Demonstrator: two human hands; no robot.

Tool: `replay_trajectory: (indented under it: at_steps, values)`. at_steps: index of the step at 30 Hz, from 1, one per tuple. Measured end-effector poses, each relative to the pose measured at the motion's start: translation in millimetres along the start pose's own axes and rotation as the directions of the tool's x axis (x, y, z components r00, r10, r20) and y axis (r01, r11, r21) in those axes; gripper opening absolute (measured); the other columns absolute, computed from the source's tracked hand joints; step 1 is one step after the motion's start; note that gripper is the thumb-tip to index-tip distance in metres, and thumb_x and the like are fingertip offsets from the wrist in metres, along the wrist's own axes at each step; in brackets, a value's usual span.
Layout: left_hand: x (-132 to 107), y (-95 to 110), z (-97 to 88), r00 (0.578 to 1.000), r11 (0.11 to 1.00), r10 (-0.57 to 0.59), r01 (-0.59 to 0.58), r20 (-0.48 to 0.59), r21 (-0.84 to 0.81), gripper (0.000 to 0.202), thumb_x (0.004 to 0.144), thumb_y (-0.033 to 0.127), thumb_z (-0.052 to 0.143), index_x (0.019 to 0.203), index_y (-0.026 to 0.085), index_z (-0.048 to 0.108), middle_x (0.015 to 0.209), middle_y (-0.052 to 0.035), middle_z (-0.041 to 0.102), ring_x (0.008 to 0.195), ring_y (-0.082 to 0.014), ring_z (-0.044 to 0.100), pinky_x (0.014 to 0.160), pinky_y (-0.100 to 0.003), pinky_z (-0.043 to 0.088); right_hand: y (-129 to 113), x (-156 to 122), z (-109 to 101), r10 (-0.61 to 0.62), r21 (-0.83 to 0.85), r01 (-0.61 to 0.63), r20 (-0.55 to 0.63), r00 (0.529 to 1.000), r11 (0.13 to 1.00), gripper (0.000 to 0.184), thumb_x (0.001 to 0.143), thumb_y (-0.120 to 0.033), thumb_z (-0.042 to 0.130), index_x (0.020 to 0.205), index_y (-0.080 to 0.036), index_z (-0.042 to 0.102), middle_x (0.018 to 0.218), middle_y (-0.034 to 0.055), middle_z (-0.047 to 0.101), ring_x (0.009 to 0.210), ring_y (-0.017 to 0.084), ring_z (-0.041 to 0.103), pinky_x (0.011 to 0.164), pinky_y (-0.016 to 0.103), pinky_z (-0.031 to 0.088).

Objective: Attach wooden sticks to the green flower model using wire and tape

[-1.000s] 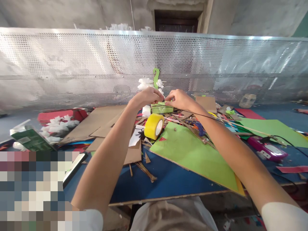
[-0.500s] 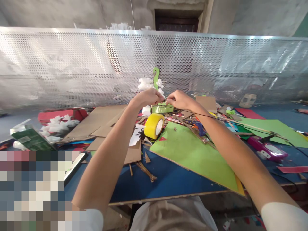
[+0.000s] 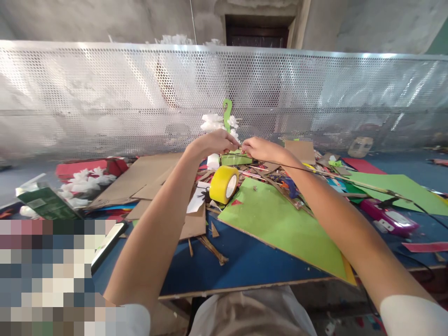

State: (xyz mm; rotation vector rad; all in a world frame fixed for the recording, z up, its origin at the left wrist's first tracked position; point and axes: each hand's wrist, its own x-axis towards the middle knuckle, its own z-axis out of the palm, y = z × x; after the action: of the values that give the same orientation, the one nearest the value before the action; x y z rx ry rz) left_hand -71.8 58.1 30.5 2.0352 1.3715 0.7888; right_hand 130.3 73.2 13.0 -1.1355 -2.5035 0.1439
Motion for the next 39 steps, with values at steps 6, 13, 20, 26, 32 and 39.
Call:
replay_trajectory:
  at_steps: [6,13,20,26,32,39]
  values:
    - [-1,2,-3.3,0.999,0.999,-0.045,0.044,-0.018,-0.033,0.007,0.08,0.012,0.074,0.079,0.018,0.079,0.072,-0.0042,0.063,0.063,-0.0123,0.052,0.06,-0.028,0.036,1,0,1,-0.021,-0.002,0.021,-0.083,0.996,1.0,0.023,0.1,-0.025,0.055,0.095,-0.015,0.075,0.082,0.0075,0.076,0.071,0.017,0.062,0.066,0.027,0.036]
    - [-6,6,-5.7,0.999,0.998,-0.048,0.047,0.004,0.032,0.007,0.079,0.015,0.074,0.074,0.018,0.077,0.071,-0.0038,0.063,0.063,-0.0127,0.05,0.061,-0.028,0.037,2,3,5,-0.027,-0.044,0.023,-0.09,0.996,0.999,0.025,0.097,-0.024,0.054,0.09,-0.015,0.076,0.078,0.0079,0.074,0.068,0.018,0.059,0.063,0.029,0.035]
    - [-1,4,-8.1,0.999,0.983,-0.025,0.02,0.023,0.182,0.003,0.076,0.019,0.076,0.073,0.017,0.076,0.066,-0.0033,0.058,0.062,-0.0141,0.049,0.059,-0.028,0.035,-5,-2,1,-0.022,0.023,0.025,-0.117,0.993,0.999,0.025,0.096,-0.032,0.062,0.092,-0.013,0.078,0.083,0.0084,0.076,0.069,0.016,0.06,0.064,0.028,0.036]
    - [0,7,-9.9,1.0,0.973,-0.019,0.017,0.006,0.229,0.009,0.077,0.019,0.071,0.083,0.017,0.078,0.07,-0.003,0.06,0.064,-0.0138,0.051,0.061,-0.027,0.038,-10,-5,-3,-0.038,0.012,0.04,-0.157,0.987,0.999,0.025,0.096,-0.028,0.062,0.096,-0.012,0.081,0.082,0.0077,0.077,0.07,0.015,0.061,0.066,0.027,0.036]
    - [-10,16,-12.5,0.999,0.979,0.025,-0.02,-0.022,0.202,0.009,0.078,0.023,0.074,0.08,0.017,0.079,0.064,-0.0026,0.057,0.062,-0.0133,0.049,0.061,-0.028,0.036,-8,-5,-3,-0.045,0.004,0.047,-0.226,0.973,0.999,0.024,0.095,-0.029,0.065,0.095,-0.012,0.082,0.081,0.0077,0.078,0.071,0.016,0.063,0.065,0.027,0.037]
    - [-7,12,-10.2,0.984,0.959,0.164,-0.144,-0.066,0.244,0.02,0.076,0.035,0.08,0.088,0.019,0.085,0.064,-0.0002,0.06,0.064,-0.0129,0.048,0.062,-0.028,0.035,-7,-3,-4,-0.061,-0.026,0.057,-0.229,0.971,0.998,0.025,0.093,-0.028,0.065,0.099,-0.012,0.083,0.084,0.0083,0.079,0.073,0.016,0.065,0.067,0.027,0.038]
